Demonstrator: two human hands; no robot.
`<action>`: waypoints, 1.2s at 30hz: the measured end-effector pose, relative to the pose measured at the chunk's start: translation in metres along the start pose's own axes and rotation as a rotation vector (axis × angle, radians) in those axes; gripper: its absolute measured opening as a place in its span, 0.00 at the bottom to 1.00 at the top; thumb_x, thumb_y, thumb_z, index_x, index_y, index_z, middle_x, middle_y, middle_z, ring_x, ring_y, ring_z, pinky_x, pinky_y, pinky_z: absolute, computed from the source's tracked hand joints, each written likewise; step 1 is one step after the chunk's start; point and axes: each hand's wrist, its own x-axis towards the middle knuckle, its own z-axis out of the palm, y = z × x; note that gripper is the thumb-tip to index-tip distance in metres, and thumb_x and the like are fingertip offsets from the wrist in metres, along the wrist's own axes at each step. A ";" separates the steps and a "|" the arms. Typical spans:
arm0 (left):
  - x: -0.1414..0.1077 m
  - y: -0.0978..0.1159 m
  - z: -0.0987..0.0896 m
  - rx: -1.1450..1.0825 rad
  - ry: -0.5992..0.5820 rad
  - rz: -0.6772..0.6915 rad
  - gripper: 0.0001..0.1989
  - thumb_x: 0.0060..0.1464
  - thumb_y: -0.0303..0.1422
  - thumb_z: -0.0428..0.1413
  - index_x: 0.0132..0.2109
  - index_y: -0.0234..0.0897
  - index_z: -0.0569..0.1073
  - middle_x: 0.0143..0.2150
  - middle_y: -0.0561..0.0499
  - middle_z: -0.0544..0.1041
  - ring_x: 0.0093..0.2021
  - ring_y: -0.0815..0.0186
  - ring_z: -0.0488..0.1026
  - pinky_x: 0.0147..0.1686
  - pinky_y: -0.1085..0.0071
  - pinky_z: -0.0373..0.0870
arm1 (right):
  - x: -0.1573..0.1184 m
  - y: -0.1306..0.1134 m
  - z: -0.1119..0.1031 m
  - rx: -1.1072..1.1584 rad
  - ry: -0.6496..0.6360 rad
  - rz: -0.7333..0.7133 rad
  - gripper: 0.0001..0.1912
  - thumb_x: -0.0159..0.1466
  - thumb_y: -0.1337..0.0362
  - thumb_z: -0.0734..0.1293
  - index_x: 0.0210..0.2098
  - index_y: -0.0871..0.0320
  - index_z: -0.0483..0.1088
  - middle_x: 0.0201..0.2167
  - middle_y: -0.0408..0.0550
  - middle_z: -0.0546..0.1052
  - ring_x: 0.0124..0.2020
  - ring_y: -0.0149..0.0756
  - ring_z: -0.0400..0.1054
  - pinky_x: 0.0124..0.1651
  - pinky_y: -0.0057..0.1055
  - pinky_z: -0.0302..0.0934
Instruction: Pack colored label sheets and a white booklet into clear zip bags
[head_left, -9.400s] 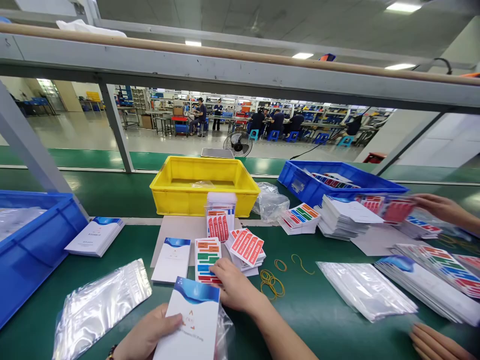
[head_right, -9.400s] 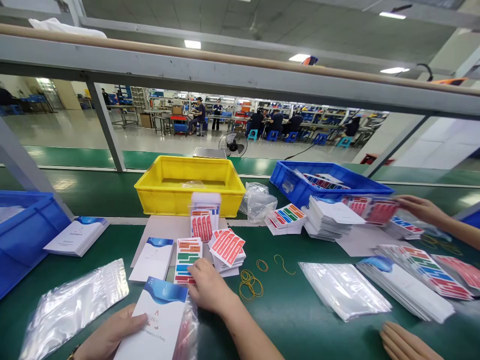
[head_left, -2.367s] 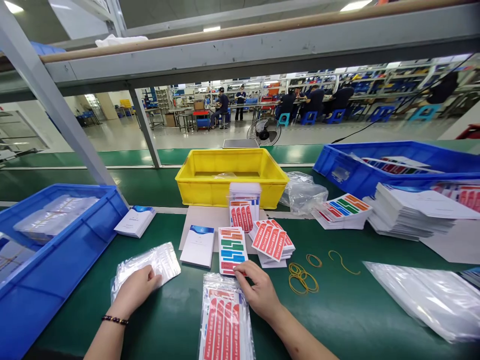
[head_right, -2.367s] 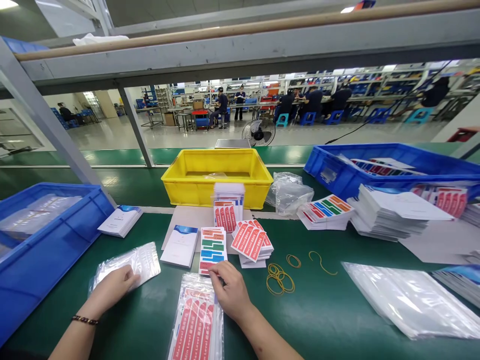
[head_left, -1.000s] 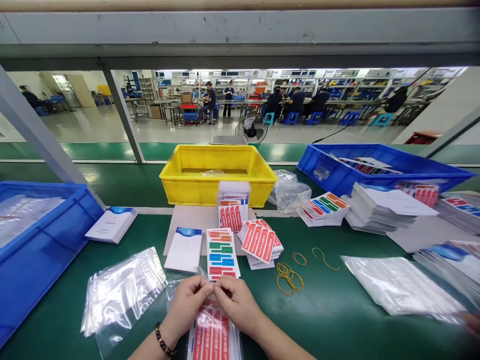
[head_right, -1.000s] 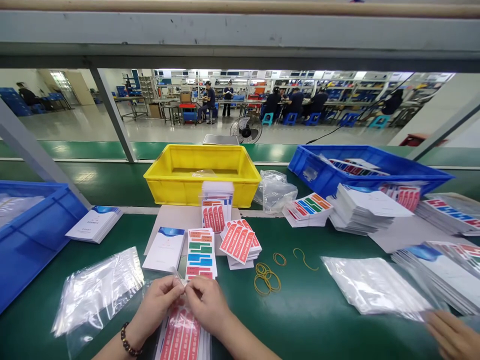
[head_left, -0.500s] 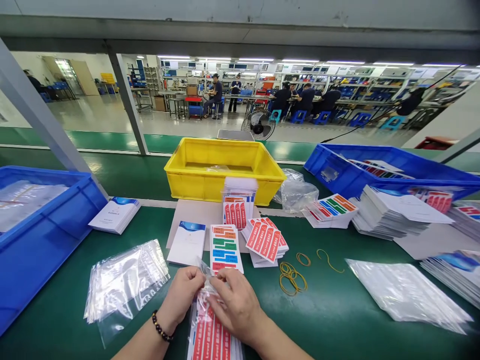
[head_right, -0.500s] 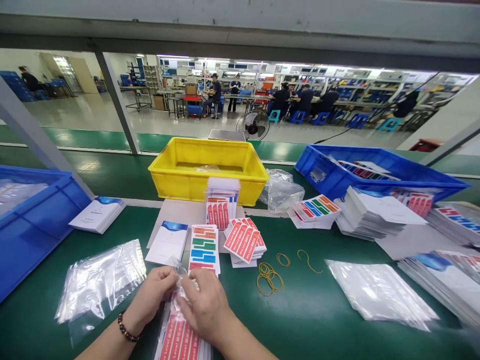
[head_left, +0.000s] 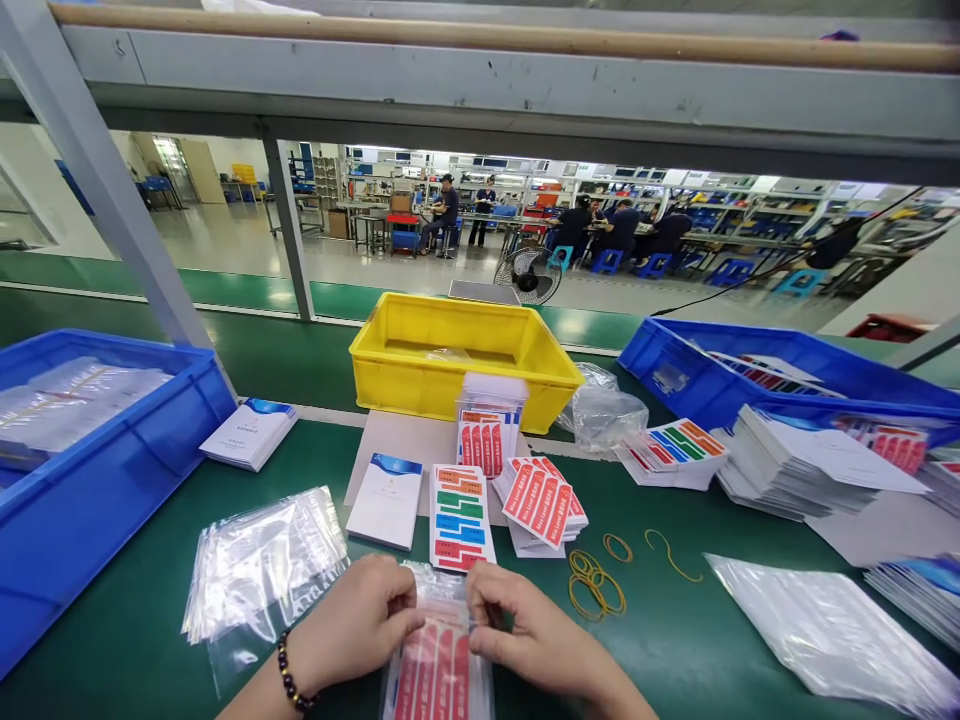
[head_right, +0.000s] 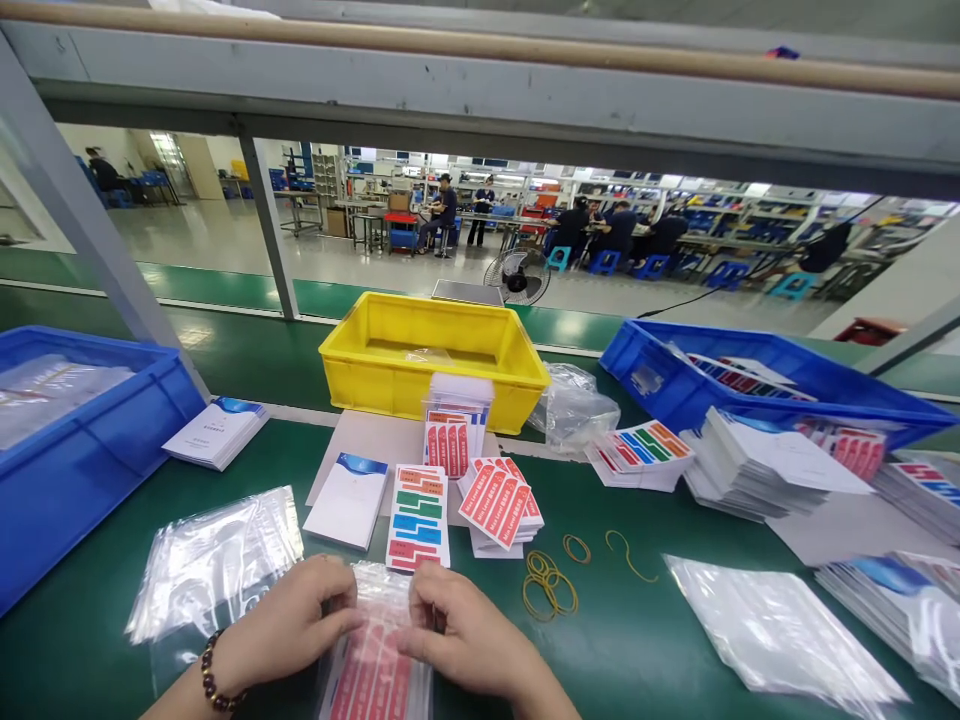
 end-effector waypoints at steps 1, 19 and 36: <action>-0.002 -0.001 0.000 -0.037 -0.011 -0.017 0.08 0.51 0.31 0.52 0.25 0.36 0.68 0.25 0.54 0.70 0.27 0.68 0.64 0.28 0.73 0.57 | 0.003 -0.002 0.000 -0.006 0.010 -0.022 0.12 0.60 0.60 0.64 0.24 0.58 0.63 0.28 0.42 0.68 0.31 0.32 0.62 0.34 0.26 0.58; 0.001 -0.030 0.025 -0.929 -0.123 -0.038 0.31 0.48 0.58 0.46 0.29 0.33 0.75 0.14 0.58 0.59 0.15 0.74 0.52 0.17 0.76 0.48 | 0.082 0.013 0.036 -0.578 0.462 -0.318 0.10 0.62 0.71 0.59 0.34 0.58 0.71 0.29 0.47 0.71 0.32 0.35 0.65 0.42 0.39 0.60; -0.003 -0.035 0.022 -1.700 -0.300 -0.147 0.17 0.42 0.31 0.63 0.41 0.27 0.76 0.35 0.39 0.81 0.37 0.53 0.77 0.40 0.64 0.69 | 0.025 0.036 0.006 -0.517 0.289 -0.071 0.23 0.54 0.73 0.63 0.50 0.59 0.66 0.48 0.56 0.70 0.50 0.44 0.65 0.50 0.40 0.64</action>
